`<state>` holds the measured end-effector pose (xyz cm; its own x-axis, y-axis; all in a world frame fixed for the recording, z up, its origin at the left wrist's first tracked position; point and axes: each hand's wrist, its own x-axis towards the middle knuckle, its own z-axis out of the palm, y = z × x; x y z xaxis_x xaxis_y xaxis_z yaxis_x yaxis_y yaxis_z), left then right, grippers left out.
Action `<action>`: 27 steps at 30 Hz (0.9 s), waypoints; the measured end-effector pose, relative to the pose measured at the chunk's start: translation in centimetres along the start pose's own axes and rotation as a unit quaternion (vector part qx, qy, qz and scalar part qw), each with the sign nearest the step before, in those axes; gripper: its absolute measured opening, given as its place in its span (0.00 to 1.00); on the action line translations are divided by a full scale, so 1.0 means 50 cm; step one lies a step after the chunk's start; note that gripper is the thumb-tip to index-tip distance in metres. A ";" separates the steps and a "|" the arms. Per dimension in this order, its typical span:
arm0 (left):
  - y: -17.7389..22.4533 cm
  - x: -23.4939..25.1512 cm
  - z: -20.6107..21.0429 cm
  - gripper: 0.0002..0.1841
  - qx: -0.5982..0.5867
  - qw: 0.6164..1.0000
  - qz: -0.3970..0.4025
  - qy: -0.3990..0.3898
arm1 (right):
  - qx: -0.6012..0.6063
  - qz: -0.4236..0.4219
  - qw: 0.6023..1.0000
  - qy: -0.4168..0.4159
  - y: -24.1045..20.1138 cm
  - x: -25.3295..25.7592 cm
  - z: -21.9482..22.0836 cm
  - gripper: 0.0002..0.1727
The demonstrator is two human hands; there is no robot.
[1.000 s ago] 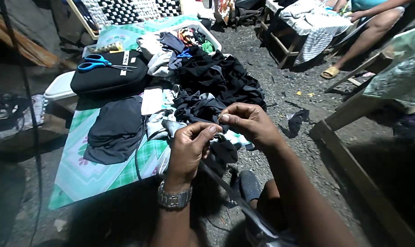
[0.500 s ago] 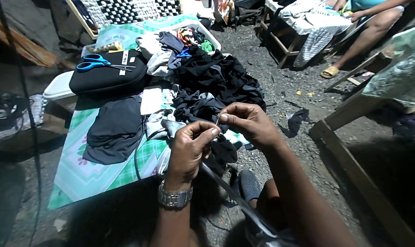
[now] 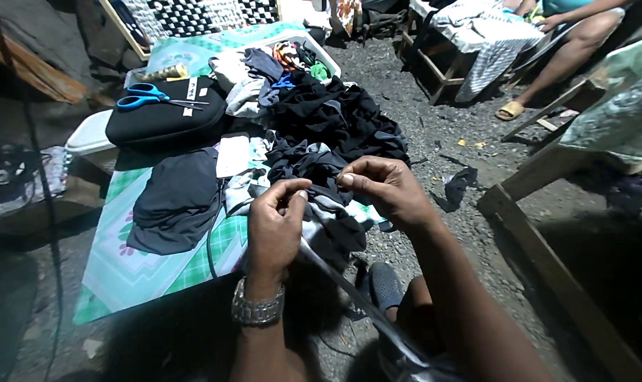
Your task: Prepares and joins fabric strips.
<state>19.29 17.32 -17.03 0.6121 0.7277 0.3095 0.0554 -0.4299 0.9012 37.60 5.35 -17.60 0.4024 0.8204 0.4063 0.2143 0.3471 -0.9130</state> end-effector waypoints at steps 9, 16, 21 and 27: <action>0.012 -0.010 0.027 0.08 -0.043 0.999 0.023 -0.023 | -0.003 -0.001 1.000 -0.003 -0.001 0.000 0.006 0.06; 0.009 -0.015 0.054 0.06 -0.090 0.995 -0.037 -0.018 | 0.005 -0.005 1.000 -0.005 -0.001 0.001 0.009 0.07; 0.010 -0.014 0.055 0.04 -0.145 0.988 -0.047 -0.020 | -0.006 -0.002 1.000 0.003 -0.001 -0.001 0.004 0.07; 0.013 -0.014 0.049 0.05 -0.239 0.968 -0.062 -0.039 | -0.008 0.000 1.000 0.008 0.000 -0.001 -0.002 0.07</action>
<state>20.81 15.22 -17.38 0.6832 0.7070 0.1827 -0.2278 -0.0314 0.9732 37.68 5.25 -17.61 0.4166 0.8129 0.4069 0.2291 0.3393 -0.9124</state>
